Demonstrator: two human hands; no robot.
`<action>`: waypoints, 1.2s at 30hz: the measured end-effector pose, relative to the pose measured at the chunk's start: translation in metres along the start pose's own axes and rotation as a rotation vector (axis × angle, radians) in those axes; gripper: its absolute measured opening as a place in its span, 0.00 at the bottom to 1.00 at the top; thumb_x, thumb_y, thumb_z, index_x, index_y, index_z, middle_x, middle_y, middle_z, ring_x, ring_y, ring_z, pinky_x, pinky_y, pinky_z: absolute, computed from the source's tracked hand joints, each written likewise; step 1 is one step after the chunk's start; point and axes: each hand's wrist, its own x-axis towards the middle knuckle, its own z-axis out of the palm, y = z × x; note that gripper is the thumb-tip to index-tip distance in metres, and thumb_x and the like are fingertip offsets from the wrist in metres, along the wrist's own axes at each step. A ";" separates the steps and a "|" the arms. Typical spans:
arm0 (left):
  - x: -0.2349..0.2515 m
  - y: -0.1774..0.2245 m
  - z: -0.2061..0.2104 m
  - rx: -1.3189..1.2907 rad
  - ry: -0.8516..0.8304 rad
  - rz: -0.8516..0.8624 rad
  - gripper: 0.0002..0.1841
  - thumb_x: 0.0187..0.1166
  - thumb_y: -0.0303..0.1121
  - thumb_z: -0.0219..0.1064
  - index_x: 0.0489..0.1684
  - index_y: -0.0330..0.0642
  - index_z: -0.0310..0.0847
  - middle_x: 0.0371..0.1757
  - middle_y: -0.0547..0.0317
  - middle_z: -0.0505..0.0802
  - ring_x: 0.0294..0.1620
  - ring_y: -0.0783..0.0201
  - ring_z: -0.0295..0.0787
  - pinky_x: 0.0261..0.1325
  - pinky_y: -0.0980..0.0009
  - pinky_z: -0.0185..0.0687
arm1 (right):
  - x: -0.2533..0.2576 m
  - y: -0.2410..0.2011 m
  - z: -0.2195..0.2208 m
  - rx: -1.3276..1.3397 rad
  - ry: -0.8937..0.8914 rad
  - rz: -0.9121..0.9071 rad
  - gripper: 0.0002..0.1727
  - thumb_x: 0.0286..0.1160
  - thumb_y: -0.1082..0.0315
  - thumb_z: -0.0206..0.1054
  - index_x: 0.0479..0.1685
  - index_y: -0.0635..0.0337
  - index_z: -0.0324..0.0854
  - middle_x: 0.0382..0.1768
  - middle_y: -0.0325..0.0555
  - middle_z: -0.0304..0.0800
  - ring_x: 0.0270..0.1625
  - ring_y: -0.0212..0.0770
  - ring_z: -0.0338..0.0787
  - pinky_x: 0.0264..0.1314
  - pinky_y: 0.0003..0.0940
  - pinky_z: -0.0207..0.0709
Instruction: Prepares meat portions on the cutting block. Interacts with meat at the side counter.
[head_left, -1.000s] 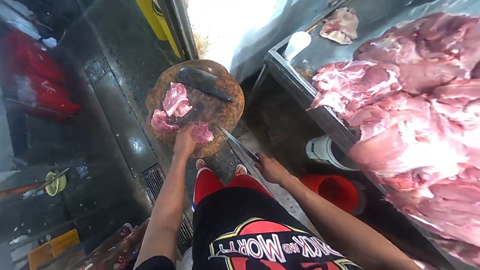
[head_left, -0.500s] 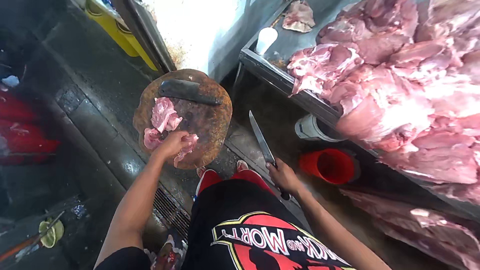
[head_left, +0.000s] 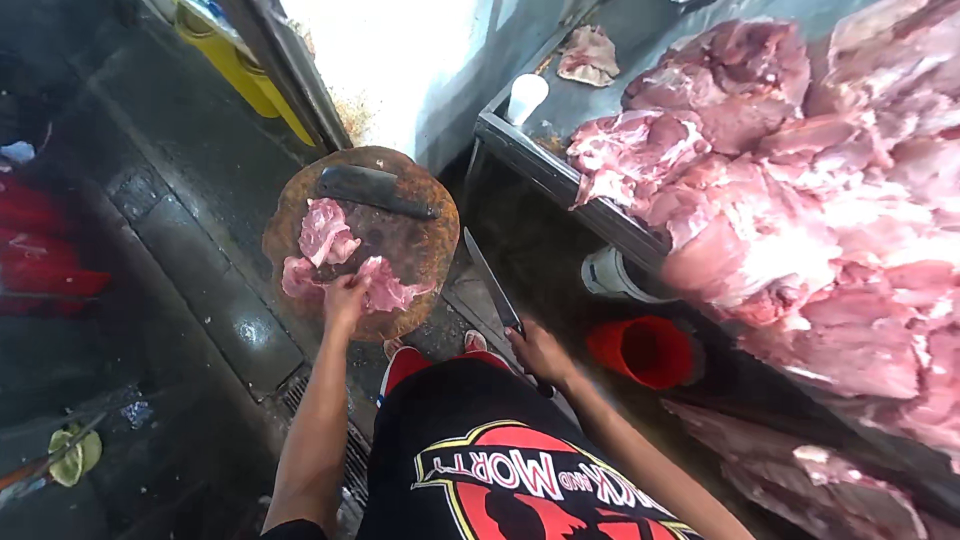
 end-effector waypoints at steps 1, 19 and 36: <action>-0.001 -0.024 -0.010 0.097 0.059 -0.085 0.26 0.80 0.48 0.73 0.68 0.39 0.82 0.49 0.42 0.94 0.38 0.52 0.96 0.43 0.53 0.96 | 0.003 -0.001 -0.004 -0.053 -0.019 -0.008 0.26 0.91 0.46 0.53 0.75 0.55 0.72 0.37 0.53 0.88 0.34 0.51 0.90 0.43 0.56 0.86; -0.034 -0.024 0.101 0.765 -0.206 0.419 0.20 0.87 0.47 0.61 0.73 0.55 0.83 0.79 0.51 0.80 0.76 0.42 0.78 0.70 0.40 0.81 | 0.041 -0.096 -0.044 -0.673 -0.098 -0.181 0.29 0.92 0.47 0.53 0.82 0.56 0.68 0.55 0.62 0.90 0.58 0.62 0.92 0.63 0.64 0.82; -0.027 -0.063 0.024 0.193 0.349 -0.196 0.22 0.80 0.46 0.68 0.67 0.43 0.82 0.65 0.44 0.89 0.60 0.44 0.90 0.62 0.38 0.85 | 0.050 -0.179 0.013 -1.079 -0.313 -0.345 0.28 0.93 0.45 0.47 0.75 0.57 0.69 0.54 0.61 0.90 0.59 0.63 0.92 0.59 0.63 0.85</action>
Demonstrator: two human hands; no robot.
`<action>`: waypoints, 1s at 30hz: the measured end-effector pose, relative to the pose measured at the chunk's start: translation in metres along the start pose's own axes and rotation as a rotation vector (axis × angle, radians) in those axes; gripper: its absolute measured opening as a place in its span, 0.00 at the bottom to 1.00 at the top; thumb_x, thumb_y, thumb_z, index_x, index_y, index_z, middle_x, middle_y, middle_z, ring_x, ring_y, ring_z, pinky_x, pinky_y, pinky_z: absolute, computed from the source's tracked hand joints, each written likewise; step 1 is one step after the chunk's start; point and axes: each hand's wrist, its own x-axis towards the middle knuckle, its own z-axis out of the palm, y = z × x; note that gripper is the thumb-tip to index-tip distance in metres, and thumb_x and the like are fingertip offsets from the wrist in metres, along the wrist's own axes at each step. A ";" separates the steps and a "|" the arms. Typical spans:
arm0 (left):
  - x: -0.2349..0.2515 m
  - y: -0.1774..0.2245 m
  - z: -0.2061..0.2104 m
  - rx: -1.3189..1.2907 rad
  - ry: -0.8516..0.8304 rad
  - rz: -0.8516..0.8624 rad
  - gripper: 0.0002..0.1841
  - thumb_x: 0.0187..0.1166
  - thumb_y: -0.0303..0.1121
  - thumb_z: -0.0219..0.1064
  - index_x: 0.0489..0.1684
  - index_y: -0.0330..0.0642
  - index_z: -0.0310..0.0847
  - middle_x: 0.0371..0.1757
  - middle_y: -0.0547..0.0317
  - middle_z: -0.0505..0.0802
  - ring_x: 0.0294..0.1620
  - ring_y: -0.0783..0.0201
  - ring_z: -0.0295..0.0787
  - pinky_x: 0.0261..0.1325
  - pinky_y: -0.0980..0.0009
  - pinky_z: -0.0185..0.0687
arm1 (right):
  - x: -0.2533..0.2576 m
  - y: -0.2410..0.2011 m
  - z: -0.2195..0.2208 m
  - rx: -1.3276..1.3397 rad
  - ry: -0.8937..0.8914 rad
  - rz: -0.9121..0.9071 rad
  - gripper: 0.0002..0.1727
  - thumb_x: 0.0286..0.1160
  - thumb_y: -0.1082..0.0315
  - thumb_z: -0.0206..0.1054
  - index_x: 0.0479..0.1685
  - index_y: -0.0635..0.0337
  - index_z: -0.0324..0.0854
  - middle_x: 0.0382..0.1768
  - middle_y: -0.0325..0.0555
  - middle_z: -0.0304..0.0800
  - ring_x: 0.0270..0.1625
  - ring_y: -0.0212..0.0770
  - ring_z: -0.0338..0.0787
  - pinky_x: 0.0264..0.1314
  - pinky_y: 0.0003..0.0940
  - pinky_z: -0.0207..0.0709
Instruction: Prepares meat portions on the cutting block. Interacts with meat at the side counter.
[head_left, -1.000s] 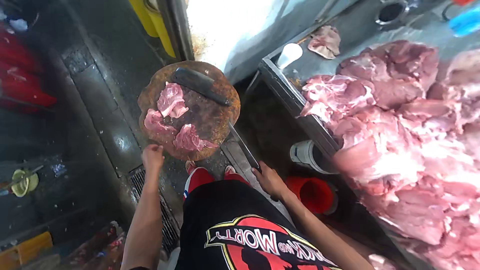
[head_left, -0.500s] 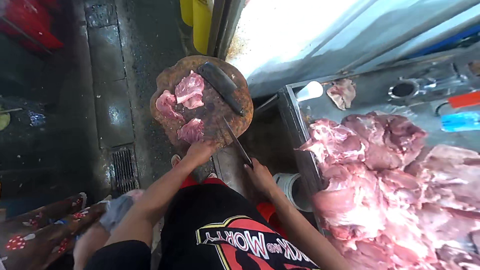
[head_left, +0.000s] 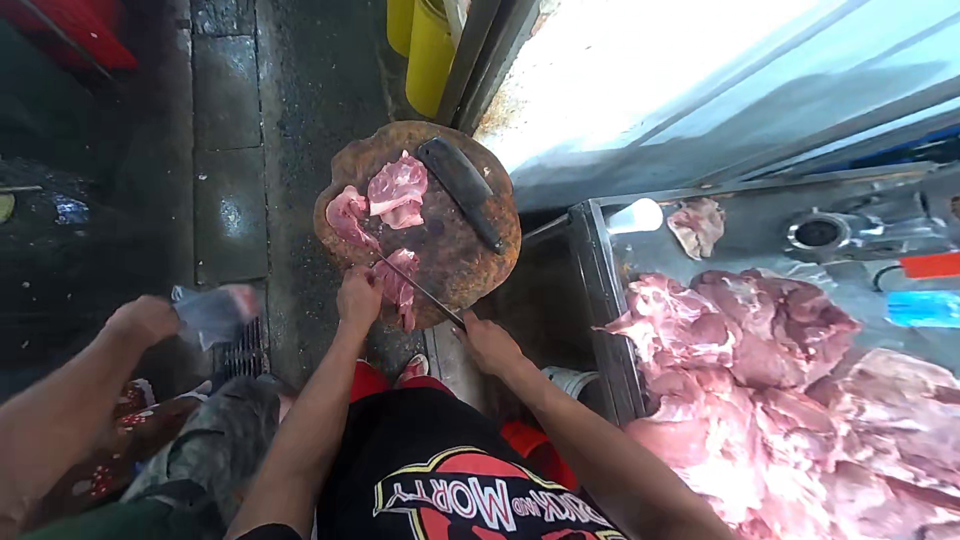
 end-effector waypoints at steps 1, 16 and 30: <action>0.002 0.002 0.002 0.044 0.001 0.001 0.23 0.80 0.46 0.69 0.67 0.44 0.82 0.67 0.44 0.88 0.59 0.43 0.90 0.60 0.38 0.85 | 0.006 -0.005 -0.001 -0.024 -0.008 -0.007 0.28 0.94 0.45 0.47 0.75 0.58 0.69 0.54 0.61 0.90 0.59 0.63 0.92 0.59 0.63 0.85; 0.015 0.031 0.000 0.170 0.010 -0.093 0.18 0.75 0.46 0.72 0.49 0.39 0.87 0.54 0.40 0.92 0.57 0.40 0.91 0.55 0.35 0.84 | 0.031 -0.002 0.018 -0.007 0.013 -0.024 0.27 0.94 0.55 0.49 0.86 0.57 0.58 0.61 0.65 0.88 0.62 0.68 0.91 0.59 0.67 0.85; -0.008 0.006 0.001 0.311 -0.054 0.336 0.15 0.68 0.41 0.81 0.45 0.42 0.89 0.59 0.45 0.89 0.64 0.40 0.84 0.64 0.34 0.80 | -0.037 0.096 0.007 0.082 0.088 0.026 0.27 0.92 0.48 0.53 0.75 0.60 0.71 0.56 0.68 0.88 0.61 0.70 0.89 0.60 0.71 0.82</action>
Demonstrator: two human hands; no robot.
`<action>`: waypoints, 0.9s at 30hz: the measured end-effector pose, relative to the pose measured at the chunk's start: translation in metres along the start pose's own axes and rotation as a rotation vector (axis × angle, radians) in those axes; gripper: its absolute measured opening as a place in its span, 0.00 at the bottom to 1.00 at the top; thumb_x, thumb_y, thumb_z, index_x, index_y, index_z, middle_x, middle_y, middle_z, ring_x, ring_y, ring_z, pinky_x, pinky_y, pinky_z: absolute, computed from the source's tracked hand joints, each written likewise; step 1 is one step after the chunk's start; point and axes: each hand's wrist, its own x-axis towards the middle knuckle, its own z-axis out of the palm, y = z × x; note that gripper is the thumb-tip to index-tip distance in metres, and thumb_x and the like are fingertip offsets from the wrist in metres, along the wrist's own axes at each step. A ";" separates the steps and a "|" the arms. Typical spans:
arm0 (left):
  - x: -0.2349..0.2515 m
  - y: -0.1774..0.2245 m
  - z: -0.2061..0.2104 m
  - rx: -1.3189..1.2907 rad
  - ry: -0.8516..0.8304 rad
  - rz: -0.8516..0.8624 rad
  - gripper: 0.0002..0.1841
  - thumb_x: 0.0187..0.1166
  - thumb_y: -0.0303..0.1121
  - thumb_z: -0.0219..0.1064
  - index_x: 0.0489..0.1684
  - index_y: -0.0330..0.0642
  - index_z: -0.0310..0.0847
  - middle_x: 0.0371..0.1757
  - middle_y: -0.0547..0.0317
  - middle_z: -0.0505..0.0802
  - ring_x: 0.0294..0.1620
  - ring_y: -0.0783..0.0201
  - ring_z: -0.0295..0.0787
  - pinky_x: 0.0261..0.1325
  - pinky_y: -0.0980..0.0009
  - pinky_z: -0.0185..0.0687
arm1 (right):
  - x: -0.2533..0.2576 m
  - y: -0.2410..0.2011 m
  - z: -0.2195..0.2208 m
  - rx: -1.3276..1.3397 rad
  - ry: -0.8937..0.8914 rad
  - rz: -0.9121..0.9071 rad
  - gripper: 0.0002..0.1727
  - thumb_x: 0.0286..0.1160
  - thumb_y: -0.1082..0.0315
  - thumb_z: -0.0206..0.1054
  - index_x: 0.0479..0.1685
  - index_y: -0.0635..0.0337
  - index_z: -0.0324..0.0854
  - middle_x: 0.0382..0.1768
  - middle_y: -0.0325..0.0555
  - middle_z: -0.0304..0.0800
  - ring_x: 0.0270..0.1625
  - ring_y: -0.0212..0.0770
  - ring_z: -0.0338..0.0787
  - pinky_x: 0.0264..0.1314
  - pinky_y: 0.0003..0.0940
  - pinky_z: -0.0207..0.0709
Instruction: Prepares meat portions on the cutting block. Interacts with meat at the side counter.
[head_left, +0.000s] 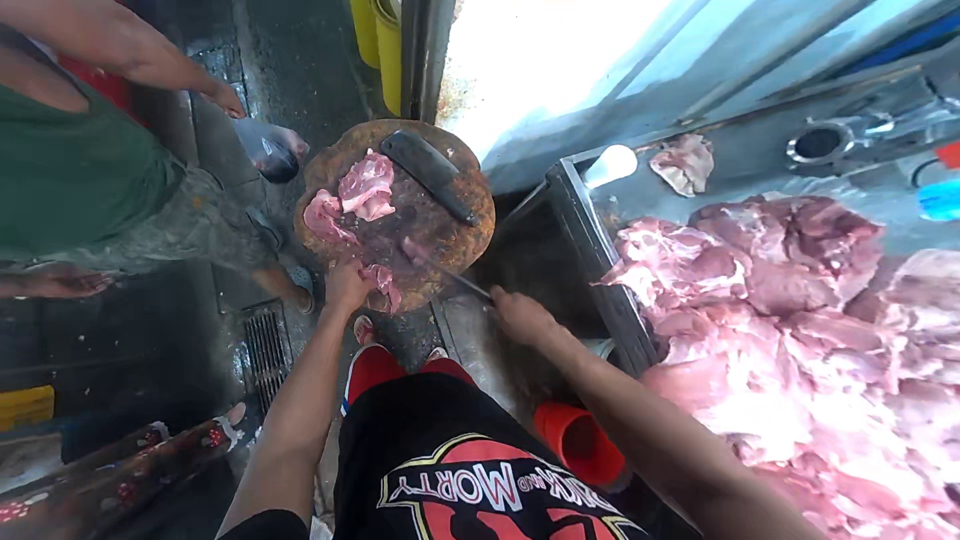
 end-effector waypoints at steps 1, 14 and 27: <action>-0.005 0.008 -0.007 -0.097 -0.029 0.000 0.15 0.69 0.39 0.80 0.45 0.39 0.87 0.49 0.43 0.92 0.53 0.41 0.90 0.56 0.36 0.84 | 0.002 -0.003 -0.004 0.048 0.021 0.006 0.26 0.93 0.49 0.52 0.75 0.60 0.71 0.57 0.68 0.88 0.62 0.70 0.89 0.62 0.70 0.81; -0.028 0.071 -0.052 -0.829 -0.179 -0.102 0.20 0.80 0.29 0.72 0.65 0.30 0.75 0.44 0.41 0.94 0.36 0.52 0.96 0.41 0.58 0.96 | -0.021 0.031 0.124 0.794 0.207 0.095 0.25 0.91 0.46 0.53 0.67 0.58 0.75 0.35 0.51 0.88 0.32 0.48 0.91 0.41 0.52 0.88; 0.000 0.023 -0.020 -0.167 -0.072 -0.075 0.24 0.82 0.48 0.71 0.67 0.38 0.84 0.55 0.43 0.94 0.55 0.49 0.93 0.64 0.45 0.87 | 0.006 -0.004 0.130 0.729 -0.024 0.081 0.33 0.87 0.36 0.54 0.57 0.61 0.82 0.45 0.58 0.89 0.51 0.57 0.90 0.58 0.63 0.80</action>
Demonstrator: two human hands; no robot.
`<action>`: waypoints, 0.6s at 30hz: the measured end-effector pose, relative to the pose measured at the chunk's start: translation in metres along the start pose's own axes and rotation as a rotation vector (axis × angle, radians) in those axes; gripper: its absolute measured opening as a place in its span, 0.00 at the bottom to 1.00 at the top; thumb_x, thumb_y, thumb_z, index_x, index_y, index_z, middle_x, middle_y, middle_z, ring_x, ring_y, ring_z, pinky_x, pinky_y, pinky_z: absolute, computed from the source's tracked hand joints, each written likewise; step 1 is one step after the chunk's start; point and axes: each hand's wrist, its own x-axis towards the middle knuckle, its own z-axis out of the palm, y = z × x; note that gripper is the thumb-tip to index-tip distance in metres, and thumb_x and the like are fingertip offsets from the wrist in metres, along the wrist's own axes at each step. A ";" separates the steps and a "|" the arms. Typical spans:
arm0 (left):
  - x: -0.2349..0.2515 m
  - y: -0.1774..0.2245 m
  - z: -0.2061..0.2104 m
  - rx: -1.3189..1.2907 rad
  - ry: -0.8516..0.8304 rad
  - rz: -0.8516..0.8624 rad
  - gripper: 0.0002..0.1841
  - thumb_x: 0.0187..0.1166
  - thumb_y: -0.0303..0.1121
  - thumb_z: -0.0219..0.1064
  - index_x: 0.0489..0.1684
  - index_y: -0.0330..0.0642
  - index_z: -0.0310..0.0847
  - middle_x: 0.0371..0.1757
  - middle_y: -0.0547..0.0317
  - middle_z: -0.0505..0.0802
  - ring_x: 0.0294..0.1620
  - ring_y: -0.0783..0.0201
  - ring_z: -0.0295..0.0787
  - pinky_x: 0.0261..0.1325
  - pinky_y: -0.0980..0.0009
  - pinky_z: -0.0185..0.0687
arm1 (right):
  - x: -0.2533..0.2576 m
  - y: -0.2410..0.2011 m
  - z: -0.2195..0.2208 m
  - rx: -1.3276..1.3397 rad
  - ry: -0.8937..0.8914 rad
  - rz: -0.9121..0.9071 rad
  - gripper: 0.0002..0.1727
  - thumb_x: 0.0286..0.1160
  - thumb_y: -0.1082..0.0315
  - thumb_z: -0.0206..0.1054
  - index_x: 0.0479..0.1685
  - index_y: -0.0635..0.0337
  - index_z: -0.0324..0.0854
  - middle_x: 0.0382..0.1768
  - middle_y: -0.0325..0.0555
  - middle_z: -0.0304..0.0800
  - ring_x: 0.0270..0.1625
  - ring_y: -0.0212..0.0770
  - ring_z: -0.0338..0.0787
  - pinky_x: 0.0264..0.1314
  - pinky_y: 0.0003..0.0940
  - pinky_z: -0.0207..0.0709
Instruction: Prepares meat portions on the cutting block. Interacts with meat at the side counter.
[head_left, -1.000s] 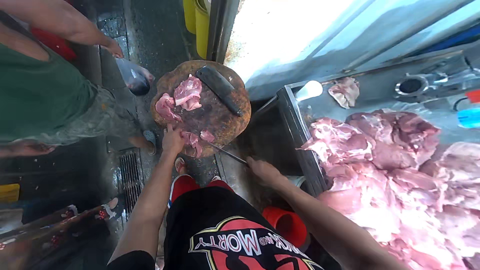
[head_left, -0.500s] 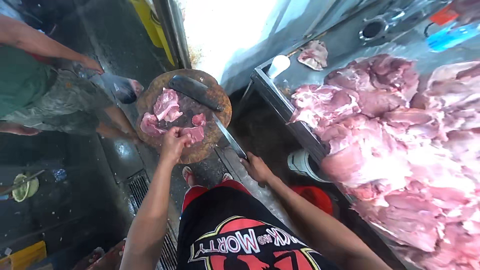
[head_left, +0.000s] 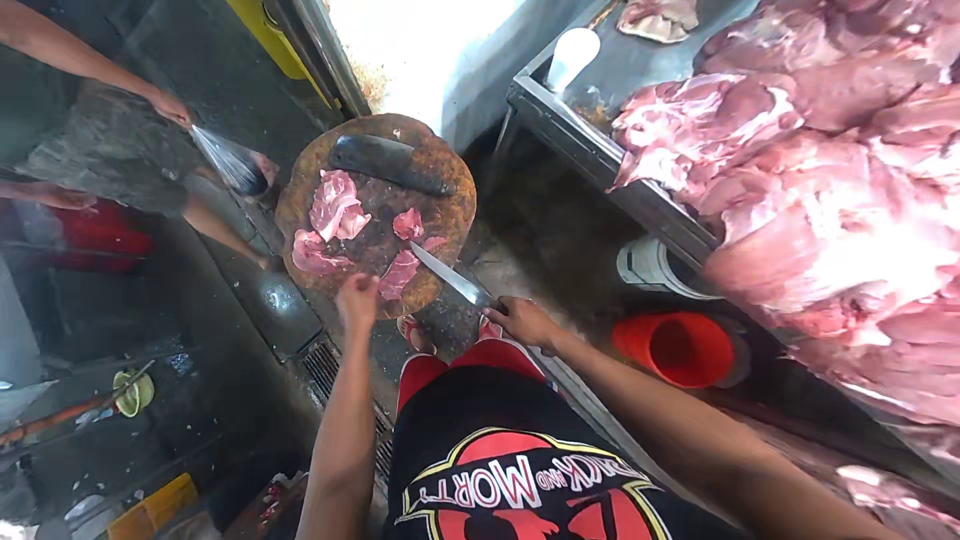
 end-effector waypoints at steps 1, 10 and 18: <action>0.006 0.002 0.014 0.047 -0.039 0.016 0.26 0.80 0.50 0.72 0.68 0.40 0.83 0.54 0.43 0.94 0.56 0.48 0.93 0.65 0.43 0.86 | 0.006 -0.007 0.001 -0.019 -0.007 0.010 0.34 0.86 0.34 0.53 0.56 0.61 0.83 0.46 0.58 0.89 0.53 0.57 0.90 0.60 0.64 0.80; -0.005 -0.009 0.005 -0.025 0.208 -0.068 0.28 0.84 0.46 0.68 0.78 0.40 0.74 0.59 0.43 0.92 0.59 0.48 0.91 0.65 0.46 0.85 | 0.041 -0.073 0.000 -0.045 -0.023 0.040 0.40 0.86 0.30 0.47 0.48 0.61 0.85 0.43 0.60 0.90 0.51 0.59 0.91 0.56 0.65 0.81; 0.066 0.004 0.074 0.362 0.412 0.112 0.43 0.86 0.65 0.41 0.99 0.54 0.38 0.99 0.50 0.45 0.98 0.43 0.35 0.92 0.32 0.32 | 0.053 -0.100 0.030 -0.208 0.025 0.138 0.40 0.85 0.28 0.44 0.60 0.57 0.82 0.55 0.61 0.91 0.61 0.63 0.91 0.57 0.67 0.83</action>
